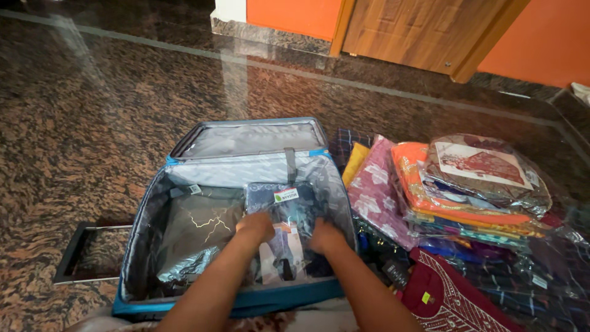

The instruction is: The person opens a blue suitcase, arranges packaged clothing items inside the main compartment, and smooths them down.

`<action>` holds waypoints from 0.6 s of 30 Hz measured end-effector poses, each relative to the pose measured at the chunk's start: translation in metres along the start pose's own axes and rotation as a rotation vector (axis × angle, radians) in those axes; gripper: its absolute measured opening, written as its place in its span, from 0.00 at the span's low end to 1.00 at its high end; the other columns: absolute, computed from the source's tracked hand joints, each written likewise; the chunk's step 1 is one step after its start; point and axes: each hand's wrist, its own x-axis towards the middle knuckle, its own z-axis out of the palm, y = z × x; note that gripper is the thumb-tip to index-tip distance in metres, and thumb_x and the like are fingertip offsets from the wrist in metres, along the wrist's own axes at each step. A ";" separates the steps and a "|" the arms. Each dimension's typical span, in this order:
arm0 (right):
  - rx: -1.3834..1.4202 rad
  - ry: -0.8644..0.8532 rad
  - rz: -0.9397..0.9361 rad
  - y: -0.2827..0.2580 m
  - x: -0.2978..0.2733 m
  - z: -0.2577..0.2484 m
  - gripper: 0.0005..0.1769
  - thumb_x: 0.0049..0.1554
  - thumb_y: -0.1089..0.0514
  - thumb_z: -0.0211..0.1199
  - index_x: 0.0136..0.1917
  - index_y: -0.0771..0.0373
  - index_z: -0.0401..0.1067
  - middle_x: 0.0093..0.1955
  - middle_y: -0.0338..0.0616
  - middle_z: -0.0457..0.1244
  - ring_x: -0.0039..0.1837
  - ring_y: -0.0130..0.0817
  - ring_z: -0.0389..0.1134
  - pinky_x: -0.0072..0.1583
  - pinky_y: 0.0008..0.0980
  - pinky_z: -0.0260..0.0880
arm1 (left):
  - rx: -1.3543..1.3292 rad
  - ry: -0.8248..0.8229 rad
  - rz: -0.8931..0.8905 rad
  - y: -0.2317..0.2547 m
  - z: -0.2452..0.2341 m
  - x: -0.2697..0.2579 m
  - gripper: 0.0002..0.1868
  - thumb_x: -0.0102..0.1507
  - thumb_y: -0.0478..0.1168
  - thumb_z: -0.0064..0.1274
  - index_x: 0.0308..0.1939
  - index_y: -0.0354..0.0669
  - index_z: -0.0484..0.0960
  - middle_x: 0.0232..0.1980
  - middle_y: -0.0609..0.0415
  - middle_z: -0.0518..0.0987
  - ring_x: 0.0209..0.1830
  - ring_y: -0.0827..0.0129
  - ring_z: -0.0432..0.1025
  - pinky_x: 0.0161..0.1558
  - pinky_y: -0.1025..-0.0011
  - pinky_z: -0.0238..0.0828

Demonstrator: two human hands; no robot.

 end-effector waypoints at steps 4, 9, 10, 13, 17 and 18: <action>0.186 -0.068 0.079 0.011 0.031 0.018 0.60 0.56 0.46 0.72 0.80 0.67 0.31 0.67 0.72 0.59 0.69 0.59 0.63 0.69 0.44 0.62 | -0.205 0.108 -0.113 0.000 0.003 -0.012 0.47 0.60 0.45 0.59 0.79 0.53 0.51 0.80 0.39 0.53 0.76 0.39 0.58 0.68 0.53 0.67; 0.258 -0.104 0.016 0.011 0.043 0.030 0.59 0.57 0.57 0.59 0.83 0.64 0.19 0.60 0.68 0.66 0.63 0.55 0.71 0.67 0.41 0.68 | -0.257 0.166 -0.092 -0.003 0.031 -0.020 0.58 0.56 0.48 0.64 0.81 0.54 0.42 0.82 0.33 0.43 0.79 0.37 0.49 0.72 0.55 0.60; 0.271 -0.102 0.023 0.009 0.038 0.027 0.58 0.56 0.59 0.57 0.84 0.61 0.20 0.59 0.67 0.67 0.62 0.55 0.72 0.66 0.42 0.70 | -0.265 0.180 -0.081 -0.005 0.033 -0.017 0.57 0.57 0.51 0.64 0.81 0.52 0.42 0.81 0.32 0.46 0.79 0.36 0.48 0.73 0.55 0.58; 0.196 -0.159 0.077 0.003 0.024 0.012 0.56 0.53 0.67 0.54 0.85 0.55 0.25 0.63 0.66 0.66 0.65 0.54 0.71 0.68 0.43 0.70 | -0.165 0.213 0.043 -0.009 0.039 -0.009 0.60 0.56 0.56 0.66 0.80 0.44 0.42 0.77 0.29 0.54 0.80 0.37 0.48 0.77 0.51 0.48; 0.212 0.169 0.166 -0.005 0.008 0.015 0.41 0.58 0.60 0.55 0.81 0.60 0.45 0.75 0.77 0.49 0.73 0.68 0.56 0.72 0.50 0.59 | -0.301 0.056 0.081 0.001 0.043 -0.004 0.63 0.52 0.52 0.66 0.82 0.48 0.40 0.78 0.35 0.58 0.79 0.34 0.49 0.76 0.51 0.54; 0.187 0.222 0.188 -0.008 0.002 0.019 0.40 0.59 0.58 0.56 0.81 0.63 0.45 0.75 0.77 0.49 0.72 0.69 0.57 0.72 0.51 0.59 | -0.327 0.084 0.116 0.002 0.044 -0.001 0.64 0.51 0.52 0.66 0.82 0.46 0.40 0.78 0.33 0.58 0.79 0.35 0.51 0.75 0.52 0.55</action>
